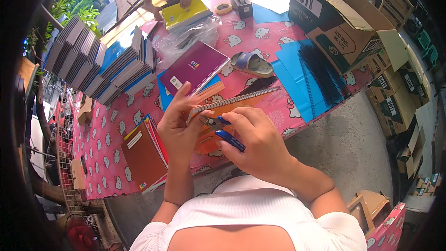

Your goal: The person tapes the spines of several spiral-bound notebooks using a tape dispenser and blue tape, and then uses a pair of snips to trim the ends of the tape.

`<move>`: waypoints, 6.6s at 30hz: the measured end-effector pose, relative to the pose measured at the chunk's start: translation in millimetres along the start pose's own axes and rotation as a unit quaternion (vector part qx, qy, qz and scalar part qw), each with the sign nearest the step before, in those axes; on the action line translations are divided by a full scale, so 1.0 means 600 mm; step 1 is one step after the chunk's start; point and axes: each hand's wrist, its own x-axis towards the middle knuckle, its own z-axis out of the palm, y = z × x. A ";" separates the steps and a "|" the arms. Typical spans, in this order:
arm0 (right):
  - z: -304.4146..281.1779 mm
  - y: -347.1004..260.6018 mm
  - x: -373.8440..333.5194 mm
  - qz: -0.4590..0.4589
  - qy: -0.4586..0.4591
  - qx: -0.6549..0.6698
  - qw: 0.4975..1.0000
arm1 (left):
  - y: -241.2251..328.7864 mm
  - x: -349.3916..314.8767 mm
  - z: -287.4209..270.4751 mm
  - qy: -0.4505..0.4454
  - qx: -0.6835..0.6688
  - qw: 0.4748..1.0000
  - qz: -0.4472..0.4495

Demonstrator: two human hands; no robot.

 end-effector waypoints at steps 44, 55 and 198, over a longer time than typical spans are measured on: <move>0.232 0.298 0.140 -0.109 -0.107 -0.124 0.981 | -0.201 -0.369 -0.504 0.746 0.014 0.665 -0.029; 0.400 0.259 0.241 -0.284 -0.274 -0.186 0.900 | -0.157 -0.155 -0.356 0.383 0.512 0.769 0.019; 0.040 0.136 0.037 -0.054 -0.120 -0.065 0.989 | -0.104 -0.041 -0.007 -0.022 0.460 0.871 0.168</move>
